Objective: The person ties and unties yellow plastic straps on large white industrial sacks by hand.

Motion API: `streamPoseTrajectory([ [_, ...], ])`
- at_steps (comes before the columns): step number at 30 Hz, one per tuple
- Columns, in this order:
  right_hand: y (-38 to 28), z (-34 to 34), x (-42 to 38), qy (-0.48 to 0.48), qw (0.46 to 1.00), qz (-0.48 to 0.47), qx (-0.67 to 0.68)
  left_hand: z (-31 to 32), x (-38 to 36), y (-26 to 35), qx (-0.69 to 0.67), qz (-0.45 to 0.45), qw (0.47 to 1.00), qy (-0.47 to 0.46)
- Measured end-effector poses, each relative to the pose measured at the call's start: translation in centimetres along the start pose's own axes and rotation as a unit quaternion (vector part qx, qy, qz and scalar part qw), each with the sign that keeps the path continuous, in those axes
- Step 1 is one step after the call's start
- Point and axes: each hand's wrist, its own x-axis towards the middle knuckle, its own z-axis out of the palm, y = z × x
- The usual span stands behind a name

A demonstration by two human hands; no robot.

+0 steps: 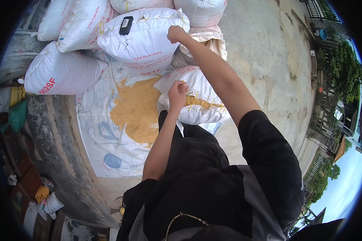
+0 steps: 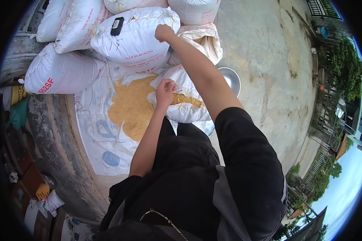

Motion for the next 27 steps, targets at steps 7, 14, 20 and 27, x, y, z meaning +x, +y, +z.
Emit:
streamPoseTrajectory([
  [7, 4.3, -0.7, -7.2, 0.235, 0.965, 0.01, 0.114, 0.0, 0.9, 2.3, 0.162, 0.096, 0.982, -0.006],
  [14, 22.5, 6.7, -22.1, 0.249, 0.944, 0.03, 0.215, 1.4, 2.2, 1.3, 0.113, 0.09, 0.989, -0.007],
  [20, 25.6, 14.3, -36.2, 0.313, 0.878, 0.184, 0.311, 1.9, 1.3, 0.3, 0.104, 0.08, 0.991, 0.019],
  [27, 22.1, 21.7, -34.9, 0.216, 0.907, 0.15, 0.329, 2.8, 0.1, 0.2, 0.202, 0.103, 0.974, -0.019],
])
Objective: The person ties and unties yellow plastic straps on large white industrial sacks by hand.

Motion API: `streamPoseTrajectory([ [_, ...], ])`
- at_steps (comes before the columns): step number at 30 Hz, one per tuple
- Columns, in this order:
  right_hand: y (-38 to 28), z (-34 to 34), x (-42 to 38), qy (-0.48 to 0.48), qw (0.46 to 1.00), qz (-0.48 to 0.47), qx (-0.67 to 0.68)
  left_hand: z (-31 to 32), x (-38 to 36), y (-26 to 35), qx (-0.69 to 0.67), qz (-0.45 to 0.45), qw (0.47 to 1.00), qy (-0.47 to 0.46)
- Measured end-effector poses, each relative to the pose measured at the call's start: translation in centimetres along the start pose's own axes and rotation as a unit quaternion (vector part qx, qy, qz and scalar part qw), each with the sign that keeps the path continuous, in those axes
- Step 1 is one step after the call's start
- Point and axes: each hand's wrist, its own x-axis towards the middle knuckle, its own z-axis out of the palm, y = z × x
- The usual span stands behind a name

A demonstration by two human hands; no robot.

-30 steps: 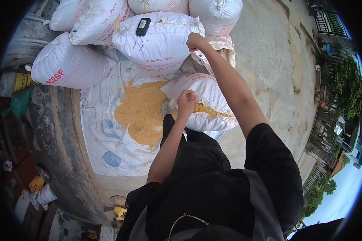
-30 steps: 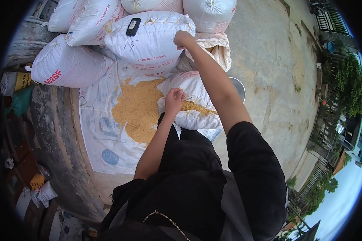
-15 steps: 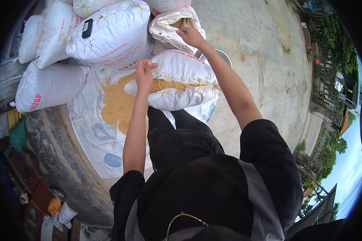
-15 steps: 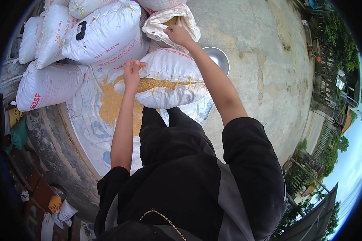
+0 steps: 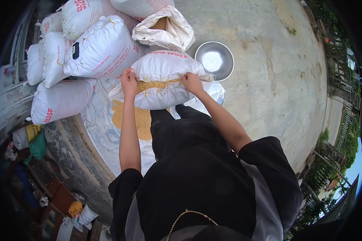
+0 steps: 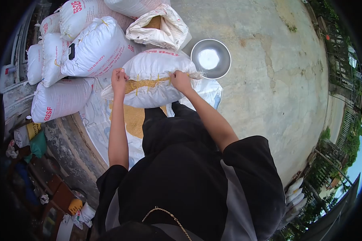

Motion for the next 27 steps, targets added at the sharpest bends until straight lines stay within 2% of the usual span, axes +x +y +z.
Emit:
streamPoseTrajectory([
  [1, -0.3, 1.0, 0.4, 0.003, 1.0, -0.001, 0.008, -0.1, 0.1, 0.0, 0.022, -0.003, 1.0, -0.015],
  [3, -0.8, 2.3, 0.9, 0.06, 0.99, -0.008, -0.127, 0.4, 0.0, 0.2, 0.048, -0.003, 0.998, -0.031],
  [5, -0.9, 2.6, 0.9, 0.064, 0.993, -0.007, -0.102, 1.9, -0.6, 0.2, 0.241, 0.157, 0.952, 0.108],
  [6, -0.7, 2.6, 0.8, 0.066, 0.994, -0.004, -0.084, 3.4, -1.8, 1.8, 0.244, 0.16, 0.951, 0.104],
  [7, -0.3, 2.4, 0.3, 0.069, 0.994, 0.0, -0.08, 5.5, -3.9, 4.7, 0.395, 0.237, 0.868, 0.188],
  [8, 0.2, 2.0, -0.2, 0.097, 0.992, 0.075, 0.03, 7.5, -5.3, 6.4, 0.526, 0.305, 0.747, 0.267],
  [9, 0.8, 1.6, -0.5, 0.121, 0.972, 0.146, 0.138, 8.9, -5.7, 5.3, 0.497, 0.292, 0.798, 0.174],
  [10, 1.3, 1.1, -1.0, 0.122, 0.971, 0.147, 0.141, 10.1, -6.0, 3.4, 0.464, 0.275, 0.838, 0.077],
  [12, 2.6, 0.2, -1.6, 0.113, 0.951, 0.165, 0.237, 13.4, -6.6, 1.3, 0.437, 0.147, 0.887, -0.039],
  [13, 3.1, 0.5, -1.4, 0.114, 0.95, 0.166, 0.238, 14.7, -6.8, 1.1, 0.438, 0.148, 0.886, -0.04],
  [15, 3.1, 1.2, -1.1, 0.106, 0.97, 0.107, 0.189, 16.6, -6.9, 0.5, 0.494, 0.052, 0.865, -0.074],
  [16, 2.8, 1.1, -0.9, 0.108, 0.969, 0.109, 0.192, 17.0, -6.7, 0.2, 0.497, 0.054, 0.863, -0.077],
  [18, 1.8, 0.4, -0.6, 0.115, 0.985, 0.101, 0.08, 17.5, -6.3, -0.2, 0.551, 0.052, 0.831, -0.058],
  [21, -0.1, 0.1, -0.4, 0.097, 0.989, 0.108, 0.018, 17.3, -5.7, -0.2, 0.591, 0.094, 0.797, -0.084],
  [25, -0.9, 0.2, 0.2, 0.054, 0.991, 0.121, -0.004, 16.6, -5.3, -0.3, 0.57, 0.098, 0.81, -0.093],
  [27, -0.9, -0.2, -0.2, 0.051, 0.994, 0.1, -0.007, 16.0, -5.0, -0.1, 0.58, 0.152, 0.793, -0.108],
])
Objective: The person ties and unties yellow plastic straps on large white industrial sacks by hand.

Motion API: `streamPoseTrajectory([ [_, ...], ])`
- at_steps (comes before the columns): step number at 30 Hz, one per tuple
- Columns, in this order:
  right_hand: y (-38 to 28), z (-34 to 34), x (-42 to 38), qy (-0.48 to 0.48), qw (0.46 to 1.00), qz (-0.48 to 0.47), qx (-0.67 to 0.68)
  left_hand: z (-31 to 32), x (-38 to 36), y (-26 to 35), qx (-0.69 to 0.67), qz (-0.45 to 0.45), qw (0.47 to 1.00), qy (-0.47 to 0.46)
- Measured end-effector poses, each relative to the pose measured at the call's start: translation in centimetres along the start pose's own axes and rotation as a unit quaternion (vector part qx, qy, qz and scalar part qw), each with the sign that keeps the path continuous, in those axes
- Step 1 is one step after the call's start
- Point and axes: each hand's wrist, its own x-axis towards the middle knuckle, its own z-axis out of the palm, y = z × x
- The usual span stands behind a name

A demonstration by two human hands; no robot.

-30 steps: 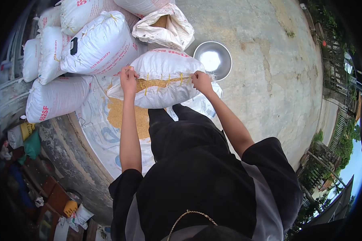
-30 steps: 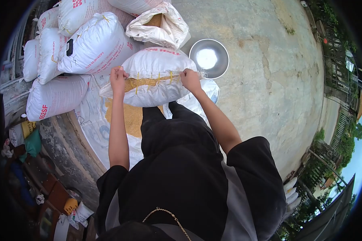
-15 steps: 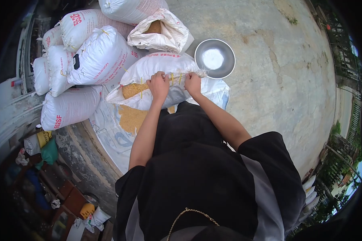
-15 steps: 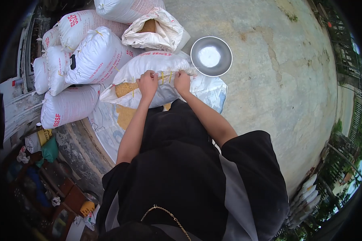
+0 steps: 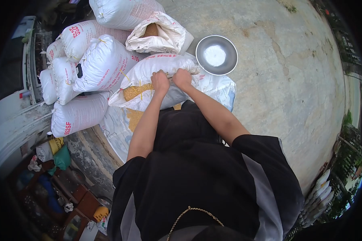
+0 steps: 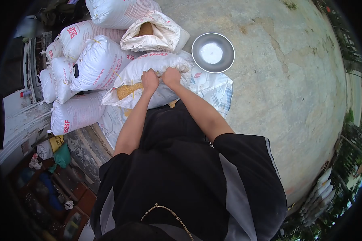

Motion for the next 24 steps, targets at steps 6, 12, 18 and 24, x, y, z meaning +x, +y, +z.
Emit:
streamPoseTrajectory([
  [6, 2.1, 1.3, -1.5, 0.027, 0.999, -0.024, 0.038, -2.0, -0.4, -1.6, 0.045, 0.131, 0.99, 0.009],
  [12, 3.4, 3.3, -2.4, 0.004, 0.996, -0.033, 0.082, -2.1, -2.0, -2.6, -0.017, 0.042, 0.993, -0.109],
  [18, 3.3, 3.1, -3.4, 0.0, 0.991, 0.02, 0.134, -2.4, -0.4, -1.5, -0.082, -0.015, 0.989, -0.123],
  [24, 2.7, 3.4, -3.8, 0.023, 0.992, 0.028, 0.117, -0.8, 1.3, 1.3, 0.015, -0.087, 0.995, -0.044],
])
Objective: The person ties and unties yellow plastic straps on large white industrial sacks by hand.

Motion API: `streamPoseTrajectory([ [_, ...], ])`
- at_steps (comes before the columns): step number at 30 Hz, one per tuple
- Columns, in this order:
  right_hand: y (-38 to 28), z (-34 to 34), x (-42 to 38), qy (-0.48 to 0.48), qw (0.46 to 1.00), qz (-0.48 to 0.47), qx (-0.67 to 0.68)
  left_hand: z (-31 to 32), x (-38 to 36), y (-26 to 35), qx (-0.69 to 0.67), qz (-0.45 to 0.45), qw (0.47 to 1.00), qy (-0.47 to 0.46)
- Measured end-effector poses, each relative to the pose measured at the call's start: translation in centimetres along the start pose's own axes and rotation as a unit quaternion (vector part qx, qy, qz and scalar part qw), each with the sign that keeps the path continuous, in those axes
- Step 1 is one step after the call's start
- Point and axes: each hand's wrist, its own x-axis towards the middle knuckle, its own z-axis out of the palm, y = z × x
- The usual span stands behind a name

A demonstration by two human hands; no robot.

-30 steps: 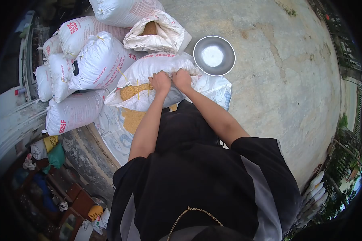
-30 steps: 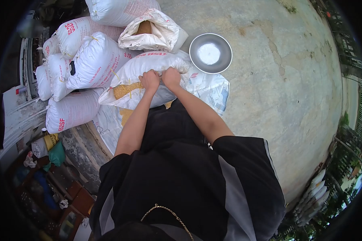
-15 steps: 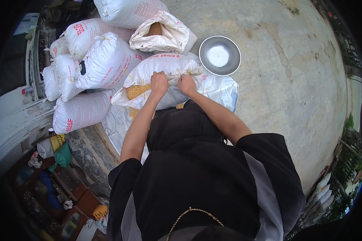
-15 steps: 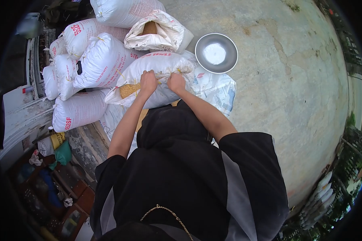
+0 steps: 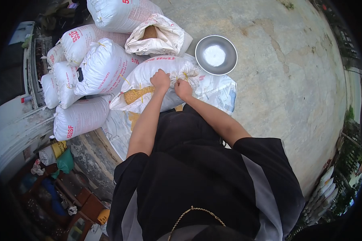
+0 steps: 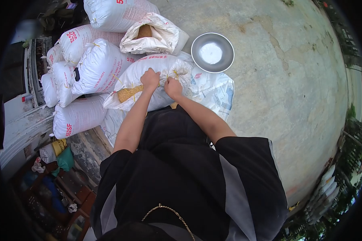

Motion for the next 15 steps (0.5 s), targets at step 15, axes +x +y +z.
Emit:
streamPoseTrajectory([
  [15, -2.1, -0.4, 1.7, 0.101, 0.992, 0.005, 0.069, -2.2, -1.1, -3.7, -0.018, 0.185, 0.976, -0.114],
])
